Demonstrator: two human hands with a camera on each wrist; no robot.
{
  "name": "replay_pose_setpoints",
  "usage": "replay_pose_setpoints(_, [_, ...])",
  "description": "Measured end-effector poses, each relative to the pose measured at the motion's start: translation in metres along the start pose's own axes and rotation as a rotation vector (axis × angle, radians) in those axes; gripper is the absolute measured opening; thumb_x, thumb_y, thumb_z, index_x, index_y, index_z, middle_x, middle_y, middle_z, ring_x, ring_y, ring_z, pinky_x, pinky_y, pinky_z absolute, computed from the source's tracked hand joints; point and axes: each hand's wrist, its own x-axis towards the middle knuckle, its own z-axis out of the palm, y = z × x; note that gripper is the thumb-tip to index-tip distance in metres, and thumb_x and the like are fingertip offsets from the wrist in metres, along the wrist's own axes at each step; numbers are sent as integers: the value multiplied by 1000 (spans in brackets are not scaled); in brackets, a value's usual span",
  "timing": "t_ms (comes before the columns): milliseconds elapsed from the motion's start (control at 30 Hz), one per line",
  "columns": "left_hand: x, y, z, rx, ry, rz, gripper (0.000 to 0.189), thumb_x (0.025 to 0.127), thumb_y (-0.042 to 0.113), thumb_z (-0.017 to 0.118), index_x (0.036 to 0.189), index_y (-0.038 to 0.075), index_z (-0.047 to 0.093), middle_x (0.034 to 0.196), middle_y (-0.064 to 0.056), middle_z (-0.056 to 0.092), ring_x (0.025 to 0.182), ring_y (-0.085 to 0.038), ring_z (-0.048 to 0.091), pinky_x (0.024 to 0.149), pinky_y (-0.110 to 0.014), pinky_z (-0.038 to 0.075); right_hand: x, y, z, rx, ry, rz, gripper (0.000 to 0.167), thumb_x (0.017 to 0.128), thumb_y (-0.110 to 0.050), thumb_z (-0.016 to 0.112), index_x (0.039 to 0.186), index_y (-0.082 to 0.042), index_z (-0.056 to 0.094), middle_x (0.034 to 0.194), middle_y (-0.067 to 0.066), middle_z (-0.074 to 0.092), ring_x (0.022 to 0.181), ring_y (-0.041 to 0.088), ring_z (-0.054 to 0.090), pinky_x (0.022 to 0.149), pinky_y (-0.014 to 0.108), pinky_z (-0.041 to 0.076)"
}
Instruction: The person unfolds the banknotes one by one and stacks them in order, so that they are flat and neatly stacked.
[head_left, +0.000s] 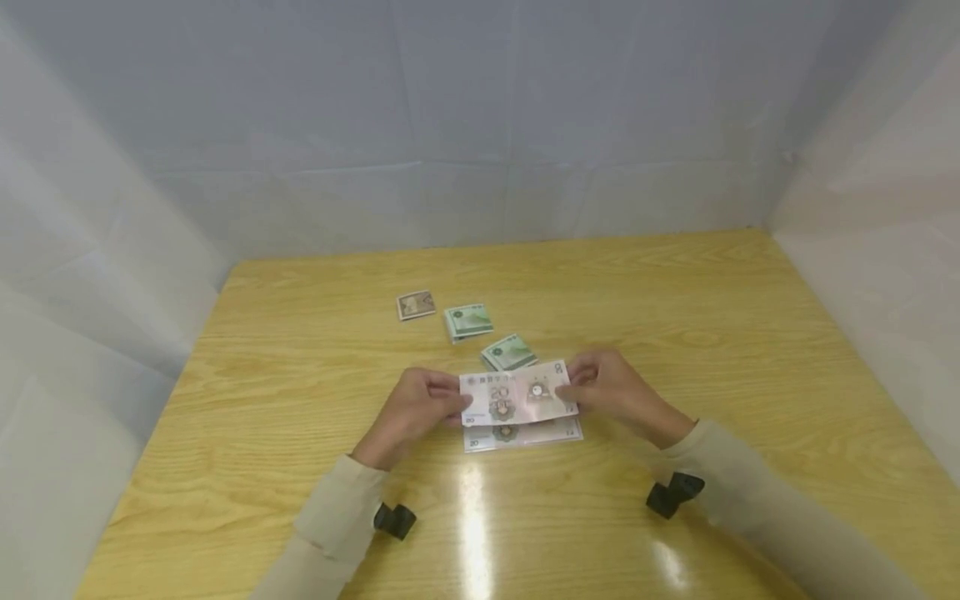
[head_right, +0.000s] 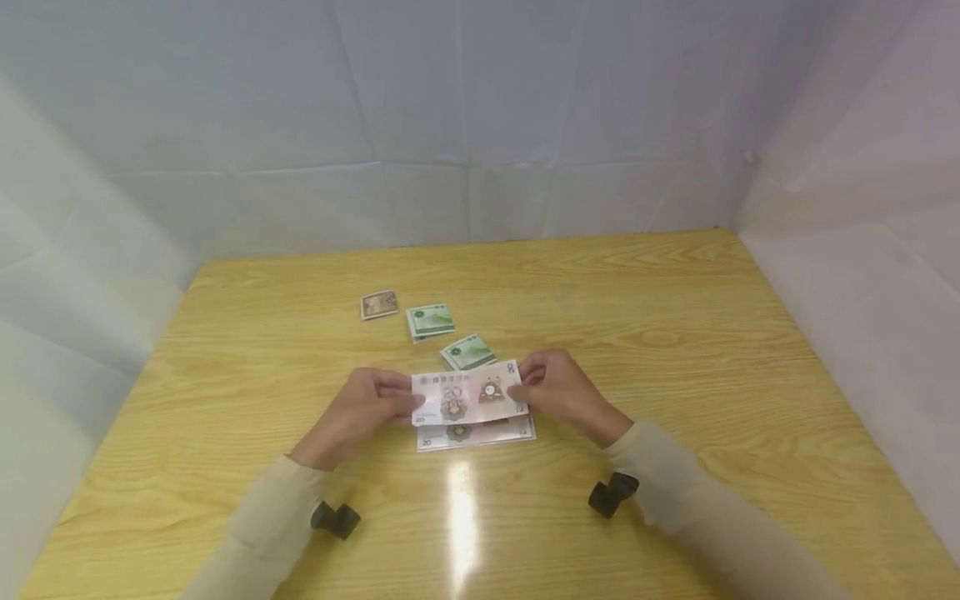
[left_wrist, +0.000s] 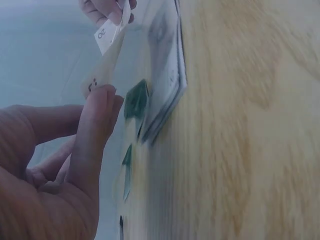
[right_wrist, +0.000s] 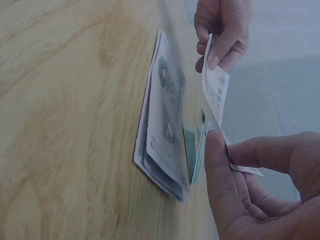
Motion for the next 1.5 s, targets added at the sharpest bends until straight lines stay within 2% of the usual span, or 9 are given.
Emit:
replay_pose_setpoints(267, [2, -4, 0, 153, -32, -23, 27, 90, 0, 73, 113, -11, 67, 91, -15, 72, 78, -23, 72, 72, -33, 65, -1, 9, 2, -133, -29, -56, 14, 86, -11, 79, 91, -2, 69, 92, 9, 68, 87, 22, 64, 75, 32, 60])
replay_pose_setpoints(433, [2, -5, 1, 260, -35, -19, 23, 88, 3, 76, 108, -8, 70, 90, -13, 73, 76, -21, 72, 69, -30, 65, 3, 17, 5, -195, -30, -78, 15, 84, -10, 81, 85, -2, 68, 85, 8, 68, 77, 19, 63, 65, 28, 58])
replay_pose_setpoints(633, [4, -5, 4, 394, -18, -6, 18, 85, 6, 80, 98, -4, 73, 86, -11, 71, 70, -18, 70, 63, -26, 64, 7, 21, 8, -182, -57, -48, 16, 83, -7, 81, 85, 1, 68, 74, 9, 66, 58, 15, 61, 51, 25, 56])
replay_pose_setpoints(833, [4, -4, 5, 473, -7, 2, 12, 84, 8, 82, 86, 0, 74, 79, -8, 70, 65, -16, 69, 58, -24, 62, 6, 20, 9, -199, -54, -10, 18, 82, -7, 82, 84, -1, 66, 72, 9, 64, 55, 14, 60, 49, 25, 56])
replay_pose_setpoints(1167, [4, -4, 4, 538, -4, -12, 17, 83, 15, 84, 75, 7, 71, 67, -3, 69, 58, -15, 64, 50, -20, 54, 6, 24, 6, -201, -39, 14, 24, 80, -10, 85, 86, 0, 64, 76, 10, 63, 58, 17, 61, 52, 28, 59])
replay_pose_setpoints(1333, [3, -4, 2, 564, 0, 15, 20, 83, 17, 85, 71, 9, 71, 63, -2, 68, 53, -13, 60, 47, -18, 49, 5, 25, 5, -213, -40, -13, 26, 80, -12, 86, 86, -2, 64, 76, 9, 63, 60, 16, 60, 52, 27, 57])
replay_pose_setpoints(1500, [3, -5, 2, 563, 1, 17, 19, 83, 16, 84, 73, 9, 70, 64, -2, 68, 55, -13, 62, 48, -18, 51, 8, 22, 0, -282, -35, -50, 26, 79, -16, 87, 85, -4, 65, 78, 7, 63, 67, 18, 57, 56, 26, 53])
